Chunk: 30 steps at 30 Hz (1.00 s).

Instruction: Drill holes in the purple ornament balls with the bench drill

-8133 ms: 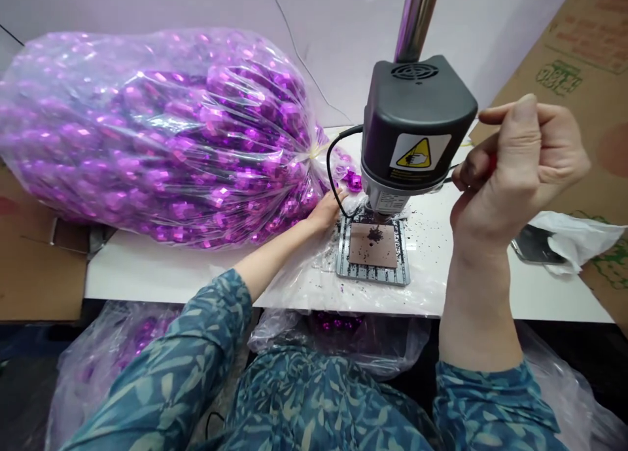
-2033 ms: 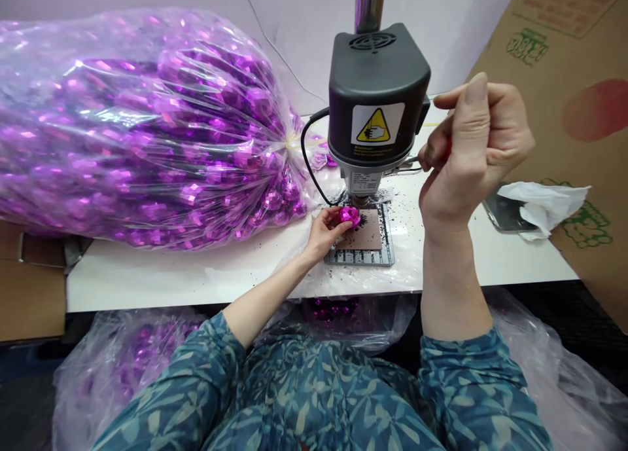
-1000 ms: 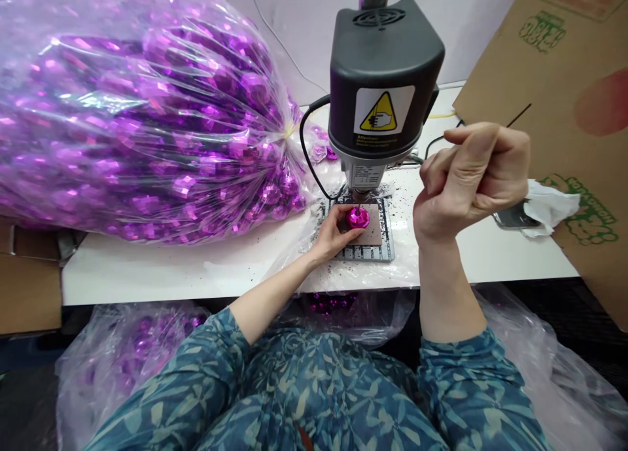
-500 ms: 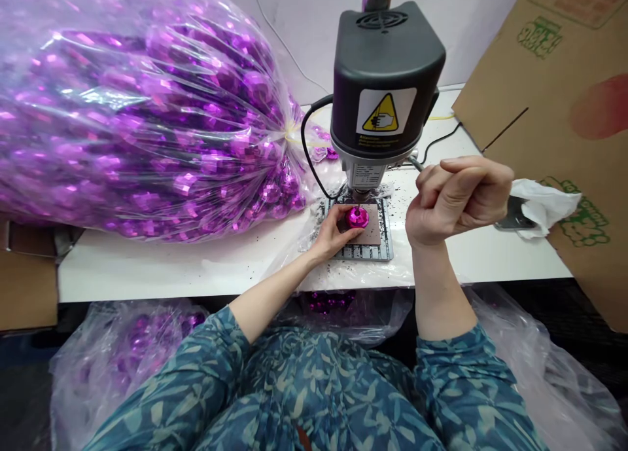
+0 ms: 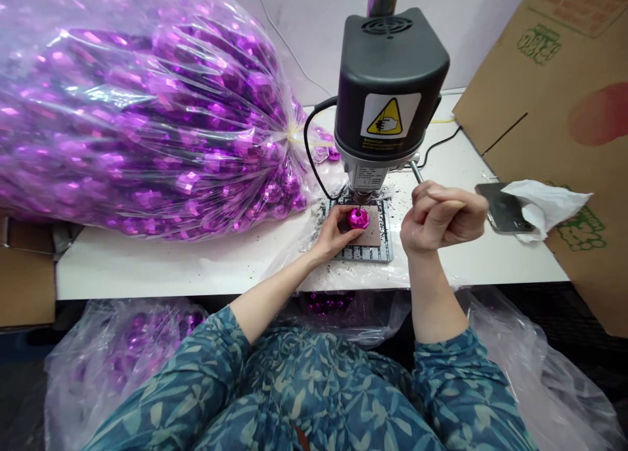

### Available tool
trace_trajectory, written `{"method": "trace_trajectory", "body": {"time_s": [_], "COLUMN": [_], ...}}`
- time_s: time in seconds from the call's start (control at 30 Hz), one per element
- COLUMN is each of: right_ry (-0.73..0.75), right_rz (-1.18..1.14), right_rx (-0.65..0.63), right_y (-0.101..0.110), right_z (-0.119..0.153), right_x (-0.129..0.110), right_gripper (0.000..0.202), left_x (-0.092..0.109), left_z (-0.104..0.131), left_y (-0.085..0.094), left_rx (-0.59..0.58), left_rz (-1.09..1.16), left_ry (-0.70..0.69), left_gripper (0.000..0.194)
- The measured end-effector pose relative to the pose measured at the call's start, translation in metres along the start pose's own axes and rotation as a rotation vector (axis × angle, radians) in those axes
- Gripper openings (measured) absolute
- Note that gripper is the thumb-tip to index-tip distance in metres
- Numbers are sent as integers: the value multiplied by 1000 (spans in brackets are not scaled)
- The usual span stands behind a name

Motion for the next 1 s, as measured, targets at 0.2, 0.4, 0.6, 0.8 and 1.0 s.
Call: {"method": "trace_trajectory", "body": {"time_s": [0.2,0.4,0.6,0.8,1.0], "right_ry": [-236,-427,-447,-439,-464], "right_rz": [82,121,133,95,94], "right_rx": [59,-13,-22,6,-9], "right_y": [-26,-62,-59,-56,-54], "right_z": [-35,-68,-66,-66,-63], "right_x": [6,27,31,31,30], "right_gripper": [26,61,56,45,27], "left_x": [1,47,81,74,38], "left_z": [-3,32,152,109,-44], "left_y": [-3,13,1,57,80], "left_rx": [8,49,-601,-392,-72], "left_rz": [21,-237,-541,-500,-508], "left_ry": [-6,-155,-514,-480,-315], "left_gripper": [54,41,40,36,18]}}
Point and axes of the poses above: each hand's wrist, its own z-axis away from the middle knuckle, its own y-axis out of the back of the hand, x = y × z, the point moved 9 cm from there along -z, towards the middle knuckle, and after that the axes turned 8 degrees about x, right-handed, at the moved point
